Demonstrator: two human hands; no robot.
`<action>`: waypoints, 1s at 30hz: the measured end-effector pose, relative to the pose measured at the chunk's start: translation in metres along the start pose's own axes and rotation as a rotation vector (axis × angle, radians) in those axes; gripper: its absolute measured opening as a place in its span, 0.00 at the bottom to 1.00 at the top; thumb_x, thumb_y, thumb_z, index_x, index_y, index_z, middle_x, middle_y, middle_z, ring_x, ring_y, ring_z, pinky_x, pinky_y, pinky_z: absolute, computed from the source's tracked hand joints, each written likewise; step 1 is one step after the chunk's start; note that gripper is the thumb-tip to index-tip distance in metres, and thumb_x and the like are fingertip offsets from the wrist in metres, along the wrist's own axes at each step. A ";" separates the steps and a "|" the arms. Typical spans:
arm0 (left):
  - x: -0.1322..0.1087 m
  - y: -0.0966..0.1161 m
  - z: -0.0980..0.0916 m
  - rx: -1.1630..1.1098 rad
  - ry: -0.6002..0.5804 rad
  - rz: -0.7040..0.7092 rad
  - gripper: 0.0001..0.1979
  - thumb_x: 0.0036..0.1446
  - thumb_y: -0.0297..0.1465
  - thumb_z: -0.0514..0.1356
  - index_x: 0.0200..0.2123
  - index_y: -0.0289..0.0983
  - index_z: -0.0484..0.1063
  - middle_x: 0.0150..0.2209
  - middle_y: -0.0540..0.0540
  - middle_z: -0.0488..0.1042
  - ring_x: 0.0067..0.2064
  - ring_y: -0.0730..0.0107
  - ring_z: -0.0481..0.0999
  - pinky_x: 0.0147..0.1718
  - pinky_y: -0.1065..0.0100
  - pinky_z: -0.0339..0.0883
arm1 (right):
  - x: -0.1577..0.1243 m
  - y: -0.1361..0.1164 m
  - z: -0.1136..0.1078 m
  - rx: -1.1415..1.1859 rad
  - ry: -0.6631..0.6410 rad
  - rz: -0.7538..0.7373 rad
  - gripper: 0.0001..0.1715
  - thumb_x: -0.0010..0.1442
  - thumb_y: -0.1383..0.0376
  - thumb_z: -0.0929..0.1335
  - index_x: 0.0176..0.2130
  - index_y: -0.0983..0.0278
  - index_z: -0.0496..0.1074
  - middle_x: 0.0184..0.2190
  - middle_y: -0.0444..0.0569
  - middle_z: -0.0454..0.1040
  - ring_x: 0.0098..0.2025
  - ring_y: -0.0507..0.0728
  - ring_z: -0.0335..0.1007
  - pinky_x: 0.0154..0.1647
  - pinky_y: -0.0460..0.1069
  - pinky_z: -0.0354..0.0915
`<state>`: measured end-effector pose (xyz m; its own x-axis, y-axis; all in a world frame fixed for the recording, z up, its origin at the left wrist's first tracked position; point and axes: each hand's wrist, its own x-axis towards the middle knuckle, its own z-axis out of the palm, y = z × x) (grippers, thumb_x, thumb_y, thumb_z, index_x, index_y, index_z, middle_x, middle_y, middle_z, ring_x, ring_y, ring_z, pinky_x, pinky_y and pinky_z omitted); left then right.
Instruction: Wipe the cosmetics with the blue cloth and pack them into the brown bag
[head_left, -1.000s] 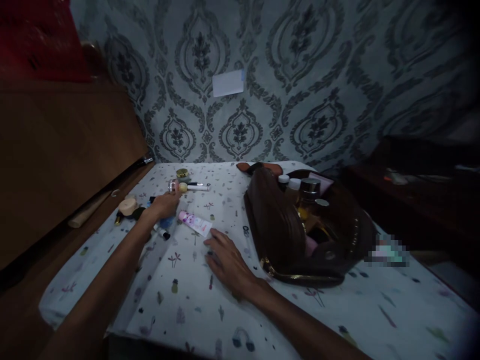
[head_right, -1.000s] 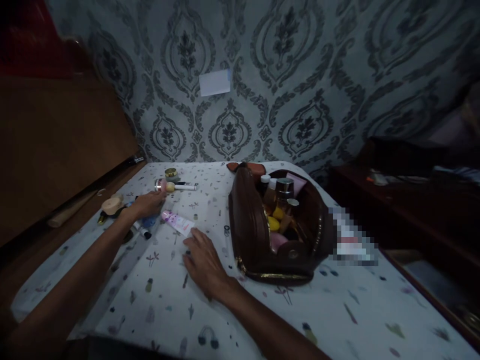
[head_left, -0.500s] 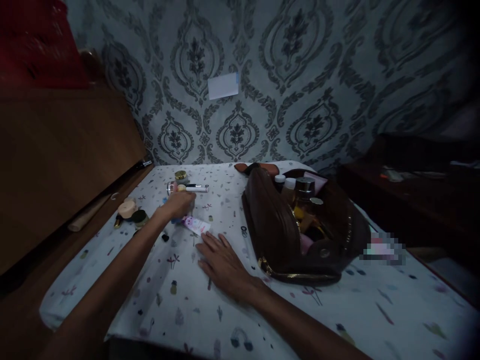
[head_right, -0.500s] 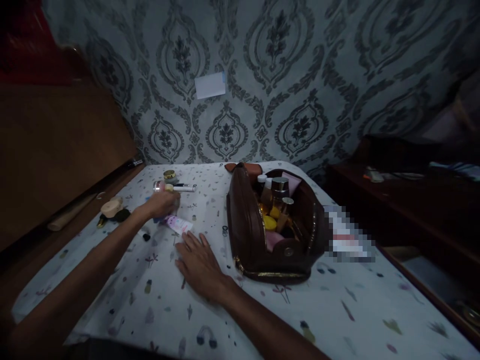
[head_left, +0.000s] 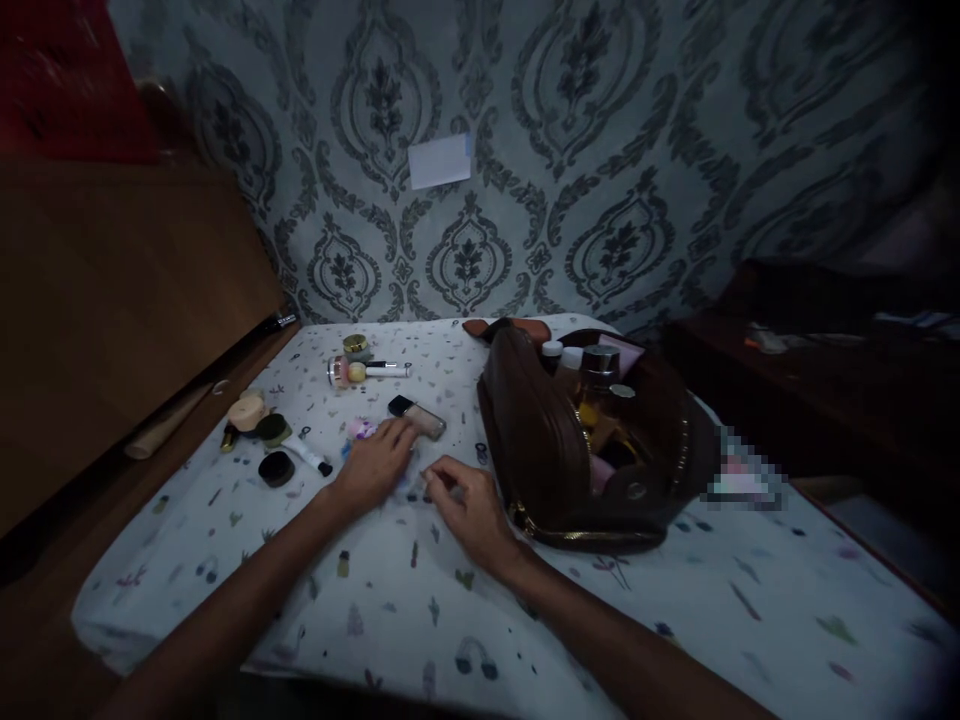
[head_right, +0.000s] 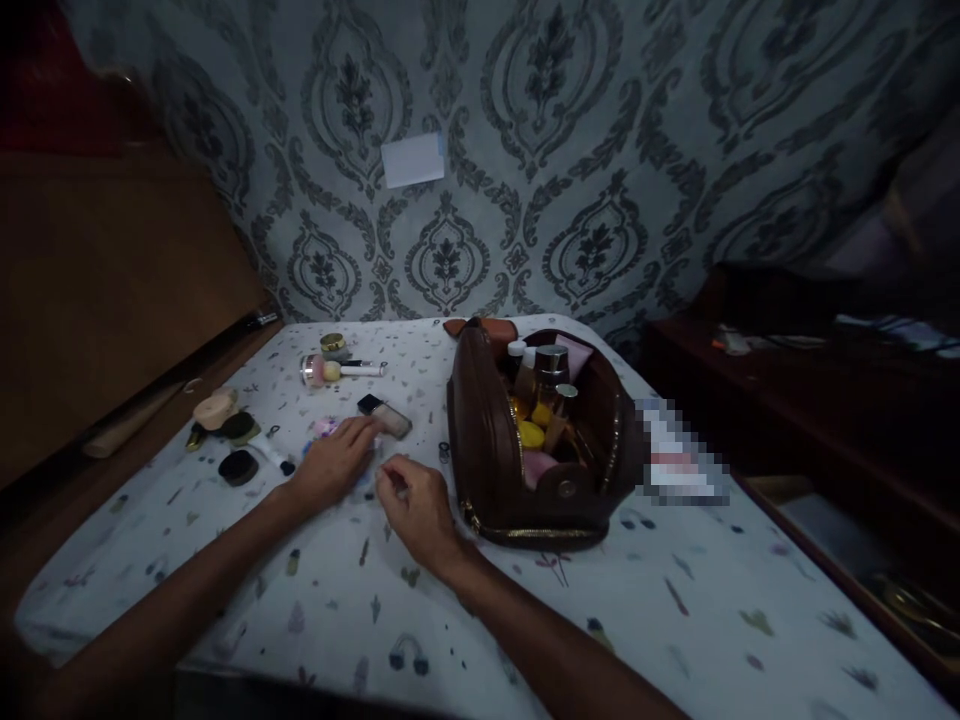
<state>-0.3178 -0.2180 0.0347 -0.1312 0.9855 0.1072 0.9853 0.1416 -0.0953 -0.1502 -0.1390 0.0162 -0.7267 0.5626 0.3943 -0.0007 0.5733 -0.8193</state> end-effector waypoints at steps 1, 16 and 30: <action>-0.006 -0.007 -0.002 0.042 -0.031 -0.001 0.15 0.67 0.28 0.48 0.54 0.38 0.65 0.55 0.38 0.70 0.59 0.57 0.66 0.48 0.59 0.70 | 0.001 0.002 0.000 -0.021 0.014 -0.023 0.11 0.63 0.65 0.61 0.31 0.63 0.70 0.28 0.47 0.73 0.33 0.55 0.69 0.37 0.48 0.64; 0.002 -0.031 -0.025 -0.174 0.196 -0.254 0.15 0.69 0.33 0.45 0.52 0.38 0.66 0.52 0.43 0.73 0.53 0.63 0.71 0.51 0.65 0.68 | 0.055 0.009 0.030 -0.677 -0.040 0.191 0.18 0.62 0.71 0.63 0.52 0.67 0.67 0.49 0.62 0.68 0.53 0.67 0.62 0.52 0.59 0.63; 0.004 -0.044 -0.014 -0.020 0.156 -0.234 0.18 0.64 0.31 0.43 0.47 0.35 0.71 0.46 0.36 0.76 0.50 0.48 0.73 0.40 0.55 0.70 | 0.001 0.004 0.011 -0.345 -0.014 0.154 0.25 0.57 0.69 0.66 0.55 0.64 0.66 0.48 0.54 0.69 0.53 0.62 0.63 0.57 0.57 0.60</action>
<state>-0.3603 -0.2216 0.0529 -0.3388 0.8996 0.2756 0.9323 0.3605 -0.0306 -0.1581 -0.1425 0.0083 -0.7092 0.6515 0.2696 0.3392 0.6505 -0.6796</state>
